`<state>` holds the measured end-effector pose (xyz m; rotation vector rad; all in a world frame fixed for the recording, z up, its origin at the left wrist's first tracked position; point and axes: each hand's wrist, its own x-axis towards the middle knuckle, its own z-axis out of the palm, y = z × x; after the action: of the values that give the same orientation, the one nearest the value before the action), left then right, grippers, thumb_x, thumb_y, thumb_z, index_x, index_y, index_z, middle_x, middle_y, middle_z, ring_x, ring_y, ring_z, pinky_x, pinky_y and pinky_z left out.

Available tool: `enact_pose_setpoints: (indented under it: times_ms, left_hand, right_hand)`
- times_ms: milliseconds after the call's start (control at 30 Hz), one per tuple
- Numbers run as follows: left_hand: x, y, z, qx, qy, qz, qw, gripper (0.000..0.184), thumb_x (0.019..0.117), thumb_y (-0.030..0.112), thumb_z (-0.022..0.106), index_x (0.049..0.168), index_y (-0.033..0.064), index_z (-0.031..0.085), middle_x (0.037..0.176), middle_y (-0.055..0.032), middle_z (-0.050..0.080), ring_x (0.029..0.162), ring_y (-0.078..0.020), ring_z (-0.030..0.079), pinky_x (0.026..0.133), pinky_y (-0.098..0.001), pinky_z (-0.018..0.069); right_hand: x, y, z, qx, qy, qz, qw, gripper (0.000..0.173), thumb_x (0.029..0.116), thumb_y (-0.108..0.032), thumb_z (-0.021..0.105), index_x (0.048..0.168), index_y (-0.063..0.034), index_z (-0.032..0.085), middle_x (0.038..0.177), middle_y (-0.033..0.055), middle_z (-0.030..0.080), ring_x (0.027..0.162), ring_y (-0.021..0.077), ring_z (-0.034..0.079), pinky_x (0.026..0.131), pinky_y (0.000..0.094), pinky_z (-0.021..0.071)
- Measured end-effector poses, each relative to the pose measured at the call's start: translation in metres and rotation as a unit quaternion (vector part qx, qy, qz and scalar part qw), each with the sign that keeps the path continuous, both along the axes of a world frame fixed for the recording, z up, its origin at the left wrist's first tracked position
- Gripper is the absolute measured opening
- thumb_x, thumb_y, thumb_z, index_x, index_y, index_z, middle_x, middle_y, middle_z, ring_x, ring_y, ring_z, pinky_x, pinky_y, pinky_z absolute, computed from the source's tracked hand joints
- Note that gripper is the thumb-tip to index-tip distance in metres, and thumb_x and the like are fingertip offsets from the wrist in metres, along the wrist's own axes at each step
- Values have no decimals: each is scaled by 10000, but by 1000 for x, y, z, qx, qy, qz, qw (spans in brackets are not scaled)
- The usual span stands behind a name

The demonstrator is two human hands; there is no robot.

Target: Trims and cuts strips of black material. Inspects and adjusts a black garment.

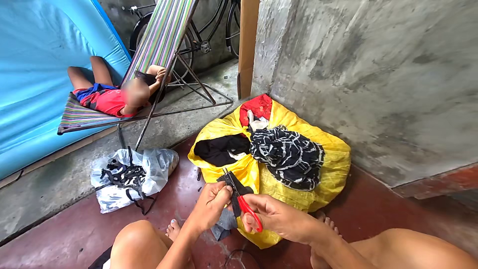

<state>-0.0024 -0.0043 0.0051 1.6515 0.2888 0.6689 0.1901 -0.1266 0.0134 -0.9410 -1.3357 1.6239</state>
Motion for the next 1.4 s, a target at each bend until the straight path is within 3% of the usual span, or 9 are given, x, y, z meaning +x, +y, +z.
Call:
enact_pose_setpoints:
  times_ms: [233, 400, 567, 833, 1033, 1233, 1400]
  left_hand:
    - [1, 1, -7, -94, -22, -32, 995, 367, 1046, 202, 370, 826, 122, 651, 750, 67, 646, 702, -13, 613, 668, -223, 526]
    - [1, 2, -5, -82, -13, -31, 996, 361, 1043, 207, 378, 819, 121, 649, 744, 74, 631, 696, -6, 596, 661, -213, 512]
    - [1, 1, -5, -81, -13, -40, 996, 359, 1038, 190, 373, 821, 123, 652, 746, 81, 637, 689, 2, 594, 656, -205, 507]
    - [-4, 4, -4, -78, -4, -56, 995, 347, 1013, 176, 380, 790, 150, 644, 745, 91, 640, 703, 0, 608, 659, -212, 515]
    - [-7, 5, -4, -61, 2, -72, 995, 344, 1013, 170, 391, 757, 154, 621, 717, 113, 607, 686, 18, 584, 646, -199, 494]
    - [-8, 6, -3, -41, -3, -71, 997, 336, 1012, 147, 386, 777, 134, 627, 724, 105, 616, 690, 15, 590, 648, -203, 502]
    - [-8, 5, -4, -26, 0, -83, 996, 350, 1026, 167, 385, 767, 134, 618, 701, 117, 590, 669, 33, 560, 630, -188, 475]
  right_hand:
    - [1, 1, -1, 20, 36, 16, 999, 323, 1006, -407, 637, 1137, -112, 641, 920, -26, 695, 838, 62, 648, 787, 248, 539]
    - [-1, 0, 1, 25, 20, -8, 999, 312, 1005, -352, 648, 1197, -106, 642, 934, -34, 692, 861, 64, 660, 803, 250, 555]
    - [2, 0, -1, 22, 29, 16, 999, 285, 1011, -371, 638, 1126, -110, 638, 925, -26, 695, 855, 62, 651, 803, 252, 538]
    - [3, -1, 2, 12, 24, 23, 999, 270, 1001, -319, 653, 1162, -102, 641, 954, -36, 699, 867, 58, 663, 804, 247, 555]
    - [5, 0, -2, 12, 42, 50, 998, 303, 998, -391, 655, 1098, -105, 662, 948, -15, 717, 874, 66, 674, 819, 256, 555]
    - [1, 0, -2, 9, 21, 22, 1000, 291, 997, -350, 657, 1157, -108, 661, 917, -35, 703, 832, 56, 662, 774, 239, 554]
    - [5, 0, -5, 11, 60, 68, 996, 345, 1006, -424, 631, 1134, -104, 662, 944, -7, 715, 870, 68, 664, 819, 256, 545]
